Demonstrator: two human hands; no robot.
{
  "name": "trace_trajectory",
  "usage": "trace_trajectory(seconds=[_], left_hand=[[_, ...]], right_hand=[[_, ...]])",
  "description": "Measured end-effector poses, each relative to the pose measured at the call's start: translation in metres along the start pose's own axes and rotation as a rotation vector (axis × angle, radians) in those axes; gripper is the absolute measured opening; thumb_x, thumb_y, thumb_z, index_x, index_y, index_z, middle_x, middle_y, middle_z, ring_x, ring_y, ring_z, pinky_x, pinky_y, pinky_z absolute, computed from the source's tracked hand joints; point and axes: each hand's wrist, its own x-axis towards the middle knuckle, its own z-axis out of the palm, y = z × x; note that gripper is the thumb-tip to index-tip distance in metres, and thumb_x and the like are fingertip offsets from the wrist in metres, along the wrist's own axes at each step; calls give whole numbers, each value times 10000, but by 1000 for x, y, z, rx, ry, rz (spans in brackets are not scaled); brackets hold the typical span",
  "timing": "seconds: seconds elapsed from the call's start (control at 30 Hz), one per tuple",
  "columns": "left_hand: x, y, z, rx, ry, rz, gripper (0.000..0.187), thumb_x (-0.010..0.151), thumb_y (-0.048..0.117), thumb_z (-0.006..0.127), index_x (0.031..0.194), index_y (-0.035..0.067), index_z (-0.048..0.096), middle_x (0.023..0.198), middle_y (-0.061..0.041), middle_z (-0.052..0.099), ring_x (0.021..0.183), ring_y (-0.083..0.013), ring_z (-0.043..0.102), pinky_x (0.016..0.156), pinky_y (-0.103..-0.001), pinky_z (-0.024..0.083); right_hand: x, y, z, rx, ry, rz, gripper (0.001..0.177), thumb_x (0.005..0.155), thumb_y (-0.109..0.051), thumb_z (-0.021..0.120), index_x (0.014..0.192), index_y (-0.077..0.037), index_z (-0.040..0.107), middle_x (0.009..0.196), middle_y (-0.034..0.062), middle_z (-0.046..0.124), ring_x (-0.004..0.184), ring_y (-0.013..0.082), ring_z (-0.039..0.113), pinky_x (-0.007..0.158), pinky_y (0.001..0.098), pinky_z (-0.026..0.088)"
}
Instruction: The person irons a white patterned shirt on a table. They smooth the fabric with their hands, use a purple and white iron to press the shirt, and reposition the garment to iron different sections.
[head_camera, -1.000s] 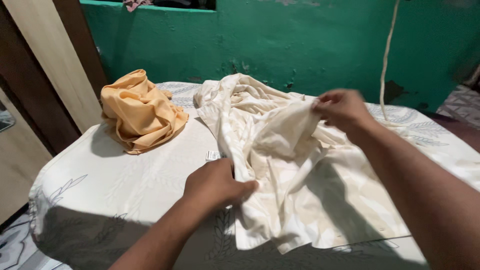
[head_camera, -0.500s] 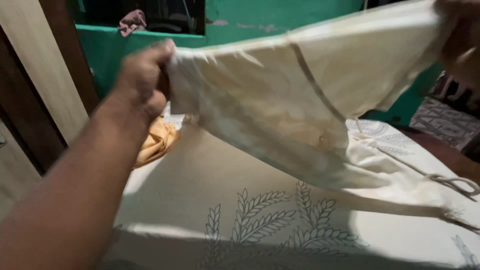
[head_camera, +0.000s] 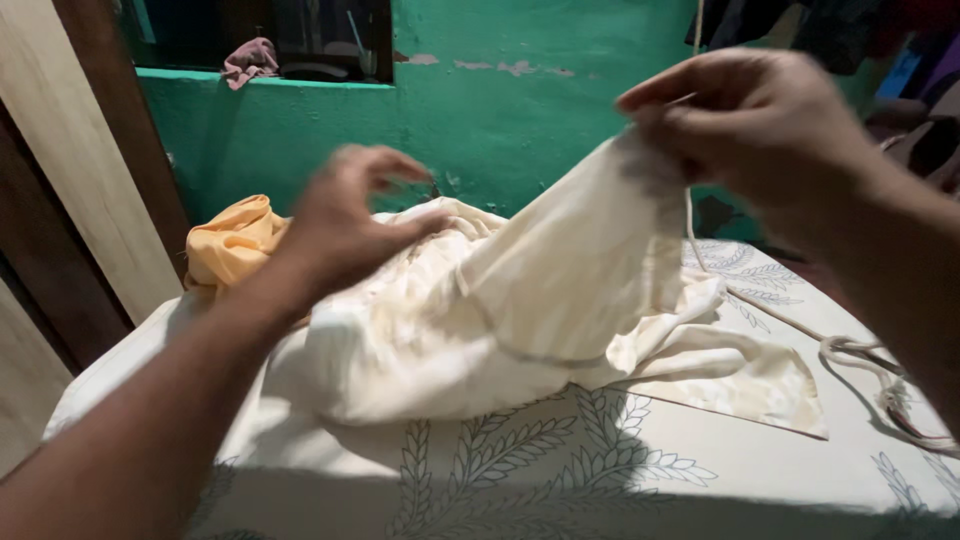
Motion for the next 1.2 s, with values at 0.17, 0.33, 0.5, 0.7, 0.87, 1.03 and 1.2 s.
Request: trace_trajectory(seconds=[0.17, 0.33, 0.5, 0.7, 0.87, 1.03, 1.2], left_hand=[[-13, 74, 22, -470, -140, 134, 633, 815, 317, 845, 1280, 37, 521, 1156, -120, 670, 1051, -192, 691, 908, -328, 596], [2, 81, 31, -799, -110, 33, 343, 819, 147, 802, 1094, 39, 627, 962, -37, 738, 867, -89, 716, 784, -258, 606], [6, 61, 41, -851, -37, -79, 206, 843, 100, 786, 973, 42, 638, 891, -26, 678, 777, -68, 609, 684, -242, 529], [6, 61, 44, -1004, -78, -33, 200, 829, 15, 639, 999, 51, 539, 928, -34, 659, 824, -84, 612, 750, -259, 537], [2, 68, 35, -1169, -278, -21, 542, 780, -29, 540, 1276, 184, 481, 1026, -52, 712, 916, -101, 698, 870, -279, 591], [12, 49, 23, -961, -385, 58, 428, 772, -31, 573, 1184, 41, 666, 1065, -51, 691, 914, -125, 619, 804, -276, 526], [26, 39, 16, -592, -338, -3, 261, 819, 129, 800, 1019, 44, 656, 962, -27, 650, 851, -116, 612, 719, -262, 536]], right_hand=[[-5, -9, 25, 122, -278, -166, 399, 885, -47, 667, 1282, -10, 649, 1144, 158, 750, 1025, 214, 779, 891, 335, 589], [-5, 13, 23, 311, -462, -318, 502, 915, -68, 696, 1371, 44, 518, 1226, 203, 703, 1137, 225, 726, 1002, 361, 563], [-21, 66, 32, 14, -276, -437, 484, 872, -191, 842, 1244, -41, 571, 1108, 155, 748, 1058, 250, 776, 969, 391, 590], [-64, 97, 63, -398, -62, -688, 537, 685, -252, 888, 1157, -85, 694, 951, 43, 776, 960, 289, 700, 840, 440, 529], [-53, 114, 77, -433, -252, -123, 175, 855, -279, 818, 976, -155, 793, 932, 32, 781, 868, 235, 715, 771, 387, 583], [-17, 136, 51, -355, -266, -319, 167, 856, -236, 767, 983, -130, 755, 1104, 64, 746, 995, 234, 717, 850, 401, 601], [17, 102, 5, -13, -266, 327, 199, 906, -176, 673, 1036, -28, 696, 1112, 165, 741, 1040, 257, 721, 936, 421, 568]])
